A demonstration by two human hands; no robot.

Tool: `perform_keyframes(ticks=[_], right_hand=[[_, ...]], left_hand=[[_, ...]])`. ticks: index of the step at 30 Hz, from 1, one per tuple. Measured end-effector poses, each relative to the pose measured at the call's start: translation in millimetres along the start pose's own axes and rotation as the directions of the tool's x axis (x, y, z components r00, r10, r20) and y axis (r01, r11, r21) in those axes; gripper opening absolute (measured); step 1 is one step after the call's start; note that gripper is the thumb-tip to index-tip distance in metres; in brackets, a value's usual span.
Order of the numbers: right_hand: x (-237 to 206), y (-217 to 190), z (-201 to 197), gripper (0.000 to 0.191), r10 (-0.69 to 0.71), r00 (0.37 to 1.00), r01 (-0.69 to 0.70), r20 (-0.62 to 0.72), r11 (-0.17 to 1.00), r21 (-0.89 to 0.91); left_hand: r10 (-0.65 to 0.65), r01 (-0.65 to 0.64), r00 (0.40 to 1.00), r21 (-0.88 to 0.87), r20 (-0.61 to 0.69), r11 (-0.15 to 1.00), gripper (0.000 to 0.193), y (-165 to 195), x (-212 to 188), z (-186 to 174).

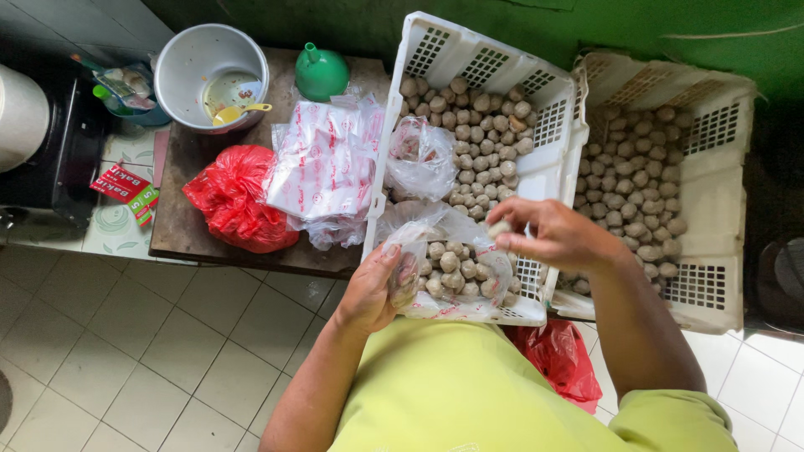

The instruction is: The person transfers small round meatballs from a white crate into clear plastic bags using both hands. They repeatedly fill bags, place them in the crate, and continue until the crate is mostly empty. The person briefly moves a blue colander of meatballs into the crate before resuming bagging.

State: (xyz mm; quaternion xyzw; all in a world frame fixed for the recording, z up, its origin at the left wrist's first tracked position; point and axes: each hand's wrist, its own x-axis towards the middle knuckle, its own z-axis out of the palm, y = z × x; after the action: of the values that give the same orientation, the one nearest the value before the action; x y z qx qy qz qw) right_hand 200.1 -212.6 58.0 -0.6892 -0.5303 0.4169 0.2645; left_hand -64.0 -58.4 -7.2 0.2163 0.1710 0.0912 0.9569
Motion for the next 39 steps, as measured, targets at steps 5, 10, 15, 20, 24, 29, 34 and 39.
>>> perform_keyframes(ticks=[5, 10, 15, 20, 24, 29, 34, 39], right_hand=[[17, -11, 37, 0.045, -0.32, 0.939, 0.335, 0.126, 0.934, -0.126], [95, 38, 11, 0.024, 0.07, 0.907, -0.041, -0.414, 0.996, 0.08], [138, 50, 28, 0.033, -0.053, 0.876, -0.222, -0.479, 0.838, -0.499], [144, 46, 35, 0.036, 0.147, 0.925, -0.331, -0.349, 0.764, -0.554], [99, 37, 11, 0.036, 0.225, 0.906, -0.332, -0.358, 0.902, -0.274], [14, 5, -3, 0.028, -0.001, 1.0, -0.006, 0.03, 0.973, 0.23], [20, -5, 38, 0.05, -0.332, 0.942, 0.336, 0.05, 0.938, -0.09], [86, 36, 0, 0.021, 0.001, 0.878, -0.074, -0.479, 0.989, -0.132]], left_hand=[[-0.195, 0.136, 0.836, -0.151, -0.513, 0.979, 0.037, 6, 2, 21], [-0.028, 0.026, 0.998, -0.03, -0.06, 0.999, 0.033, 2, -2, 8], [-0.007, 0.007, 0.998, -0.008, 0.057, 1.0, 0.028, -7, -2, -16], [0.013, -0.013, 1.0, 0.007, 0.027, 1.0, 0.022, -12, -1, -21], [0.028, -0.029, 0.997, 0.008, 0.079, 1.0, 0.024, -9, -1, -20], [-0.015, 0.015, 0.999, -0.006, 0.043, 1.0, 0.035, -7, 0, -19], [-0.052, 0.052, 0.999, -0.038, 0.005, 0.998, 0.037, -6, 2, -19], [-0.052, 0.052, 0.998, -0.024, 0.02, 0.998, 0.034, -4, 0, -17]])
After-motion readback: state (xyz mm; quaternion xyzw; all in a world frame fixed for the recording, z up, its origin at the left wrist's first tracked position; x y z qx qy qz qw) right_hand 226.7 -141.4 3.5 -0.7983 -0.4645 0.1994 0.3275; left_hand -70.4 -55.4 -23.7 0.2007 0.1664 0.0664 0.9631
